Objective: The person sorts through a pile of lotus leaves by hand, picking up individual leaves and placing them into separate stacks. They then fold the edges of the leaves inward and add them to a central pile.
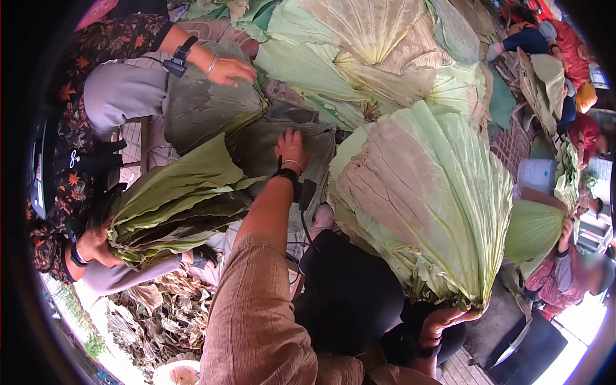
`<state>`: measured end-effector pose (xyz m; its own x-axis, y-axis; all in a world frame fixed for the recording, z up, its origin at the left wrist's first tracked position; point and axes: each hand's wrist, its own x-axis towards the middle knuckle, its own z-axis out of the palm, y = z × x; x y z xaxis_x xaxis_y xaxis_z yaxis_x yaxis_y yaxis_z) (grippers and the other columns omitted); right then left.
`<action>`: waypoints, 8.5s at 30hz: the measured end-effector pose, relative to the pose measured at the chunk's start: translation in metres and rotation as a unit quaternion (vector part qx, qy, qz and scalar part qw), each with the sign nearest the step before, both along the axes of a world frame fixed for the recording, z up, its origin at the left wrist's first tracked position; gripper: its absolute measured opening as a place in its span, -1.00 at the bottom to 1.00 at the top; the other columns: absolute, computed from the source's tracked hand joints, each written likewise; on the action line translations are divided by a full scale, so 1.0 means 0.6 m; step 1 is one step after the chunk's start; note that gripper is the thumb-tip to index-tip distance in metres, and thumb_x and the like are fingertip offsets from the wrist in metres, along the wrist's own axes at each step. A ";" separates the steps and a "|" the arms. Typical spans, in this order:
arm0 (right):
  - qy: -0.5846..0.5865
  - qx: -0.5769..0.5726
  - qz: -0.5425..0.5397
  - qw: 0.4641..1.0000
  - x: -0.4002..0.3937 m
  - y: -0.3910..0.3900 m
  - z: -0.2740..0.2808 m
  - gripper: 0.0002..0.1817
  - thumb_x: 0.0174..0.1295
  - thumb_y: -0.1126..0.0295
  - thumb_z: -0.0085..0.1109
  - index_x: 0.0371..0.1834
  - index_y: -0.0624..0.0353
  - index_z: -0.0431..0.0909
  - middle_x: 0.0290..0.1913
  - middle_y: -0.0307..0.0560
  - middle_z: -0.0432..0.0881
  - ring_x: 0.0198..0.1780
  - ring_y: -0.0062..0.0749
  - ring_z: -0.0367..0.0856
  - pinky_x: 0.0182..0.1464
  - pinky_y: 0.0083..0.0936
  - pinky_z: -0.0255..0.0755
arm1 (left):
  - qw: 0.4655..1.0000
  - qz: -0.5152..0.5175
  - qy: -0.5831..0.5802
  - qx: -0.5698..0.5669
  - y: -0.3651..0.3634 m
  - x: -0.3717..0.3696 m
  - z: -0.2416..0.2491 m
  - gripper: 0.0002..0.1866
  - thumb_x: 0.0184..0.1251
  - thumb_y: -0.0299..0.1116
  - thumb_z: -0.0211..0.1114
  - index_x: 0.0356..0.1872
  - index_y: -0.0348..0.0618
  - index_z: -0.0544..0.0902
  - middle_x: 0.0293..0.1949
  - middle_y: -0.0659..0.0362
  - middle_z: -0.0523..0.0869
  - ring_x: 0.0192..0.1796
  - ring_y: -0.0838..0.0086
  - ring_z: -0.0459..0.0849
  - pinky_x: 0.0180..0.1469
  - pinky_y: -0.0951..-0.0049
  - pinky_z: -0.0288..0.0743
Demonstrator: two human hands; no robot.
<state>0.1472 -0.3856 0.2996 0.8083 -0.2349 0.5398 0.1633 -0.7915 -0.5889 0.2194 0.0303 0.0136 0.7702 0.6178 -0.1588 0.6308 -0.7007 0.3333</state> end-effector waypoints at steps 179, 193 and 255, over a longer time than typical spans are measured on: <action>-0.011 -0.002 0.050 0.999 0.006 0.011 0.014 -0.44 0.31 0.28 -0.16 0.33 0.33 0.13 0.34 0.20 0.19 0.37 0.02 0.12 0.40 -0.14 -0.09 | 0.969 -0.018 0.059 -0.239 0.011 -0.089 0.038 -0.72 0.21 -0.24 0.13 -0.24 -0.23 0.64 -0.42 -0.01 0.69 -0.36 0.22 0.70 -0.36 0.28 0.52; -0.024 0.064 -0.044 0.997 0.010 0.020 0.000 -0.38 0.35 0.04 -0.13 0.31 0.27 0.18 0.28 0.07 0.29 0.26 -0.19 0.28 0.29 -0.21 0.14 | 0.989 -0.073 0.115 -0.063 -0.026 -0.006 0.031 -0.44 0.09 -0.34 0.23 0.20 0.04 0.37 0.30 0.06 0.32 0.32 0.01 0.28 0.25 0.07 0.26; -0.027 0.078 0.029 0.996 0.012 0.033 0.018 -0.39 0.37 0.17 -0.22 0.37 0.34 0.04 0.36 0.13 0.18 0.36 -0.10 0.15 0.39 -0.19 -0.03 | 0.971 -0.024 0.212 -0.110 -0.048 -0.162 0.043 -0.56 0.06 -0.27 0.28 0.03 -0.06 0.52 0.01 -0.02 0.60 0.07 0.00 0.54 0.07 0.05 0.45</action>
